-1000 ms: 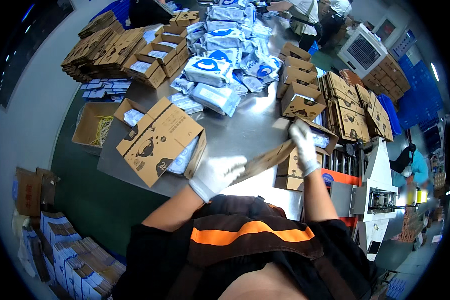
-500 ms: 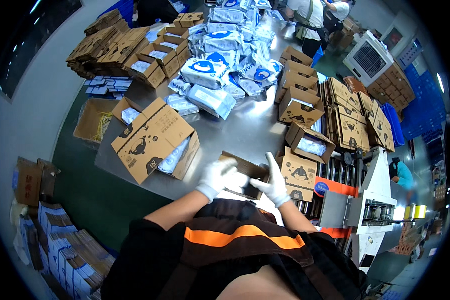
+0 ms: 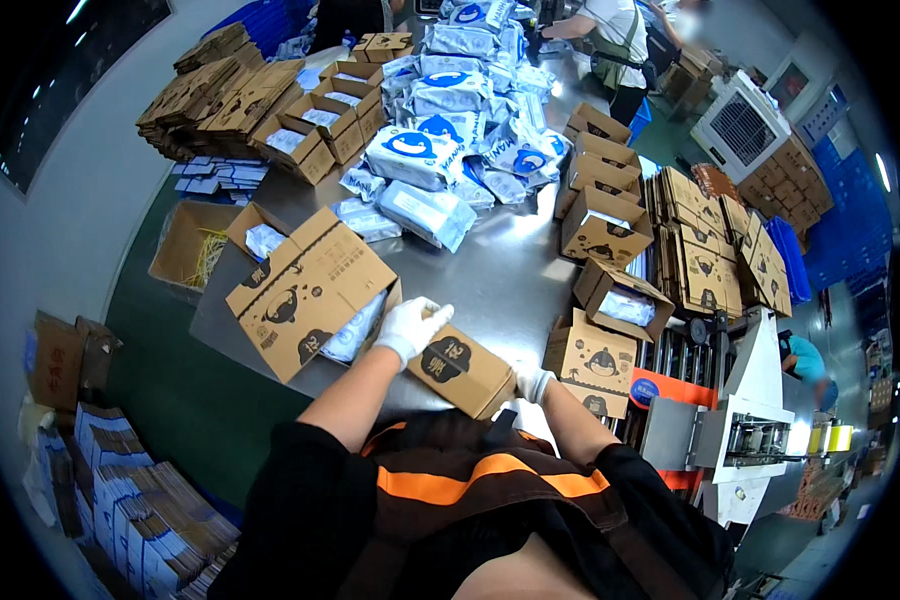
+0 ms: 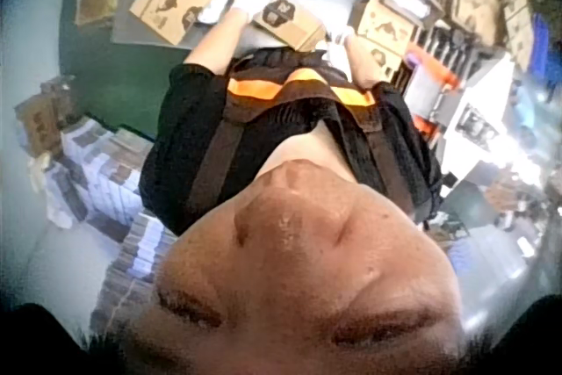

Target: The person places white packaged items into cardboard boxes on a conveyor belt. They fold the box flaps and seal the boxes using a tape dispenser. The sealed boxes are then moved along the conveyor belt.

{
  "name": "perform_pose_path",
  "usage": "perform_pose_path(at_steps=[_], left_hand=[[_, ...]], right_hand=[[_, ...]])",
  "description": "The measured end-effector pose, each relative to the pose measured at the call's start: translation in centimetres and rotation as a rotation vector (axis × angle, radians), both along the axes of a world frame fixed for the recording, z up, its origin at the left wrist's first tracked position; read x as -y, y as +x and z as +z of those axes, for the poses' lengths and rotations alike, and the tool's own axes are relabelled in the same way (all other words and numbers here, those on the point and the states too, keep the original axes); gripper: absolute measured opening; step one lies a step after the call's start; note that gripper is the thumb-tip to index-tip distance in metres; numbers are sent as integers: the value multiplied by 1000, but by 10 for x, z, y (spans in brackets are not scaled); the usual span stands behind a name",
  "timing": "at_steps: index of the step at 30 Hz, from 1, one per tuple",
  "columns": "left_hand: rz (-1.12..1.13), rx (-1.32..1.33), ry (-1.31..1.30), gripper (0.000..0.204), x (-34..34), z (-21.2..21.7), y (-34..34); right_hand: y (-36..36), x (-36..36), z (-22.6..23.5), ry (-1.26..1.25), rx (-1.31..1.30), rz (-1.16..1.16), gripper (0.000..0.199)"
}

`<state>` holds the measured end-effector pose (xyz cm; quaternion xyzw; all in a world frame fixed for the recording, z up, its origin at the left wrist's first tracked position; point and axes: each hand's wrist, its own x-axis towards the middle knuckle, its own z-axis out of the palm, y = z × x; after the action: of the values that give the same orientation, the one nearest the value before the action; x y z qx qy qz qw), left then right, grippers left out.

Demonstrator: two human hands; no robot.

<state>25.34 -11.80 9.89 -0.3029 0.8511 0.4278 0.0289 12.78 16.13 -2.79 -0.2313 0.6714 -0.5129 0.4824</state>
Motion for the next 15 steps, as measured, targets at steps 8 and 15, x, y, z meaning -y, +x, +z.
perform_pose_path(at_steps=[8, 15], left_hand=[[342, -81, 350, 75, -17, -100, -25], [200, -350, 125, 32, 20, -61, -9]], right_hand=[[7, 62, 184, 267, -1079, 208, 37], [55, 141, 155, 352, -651, 987, 37]])
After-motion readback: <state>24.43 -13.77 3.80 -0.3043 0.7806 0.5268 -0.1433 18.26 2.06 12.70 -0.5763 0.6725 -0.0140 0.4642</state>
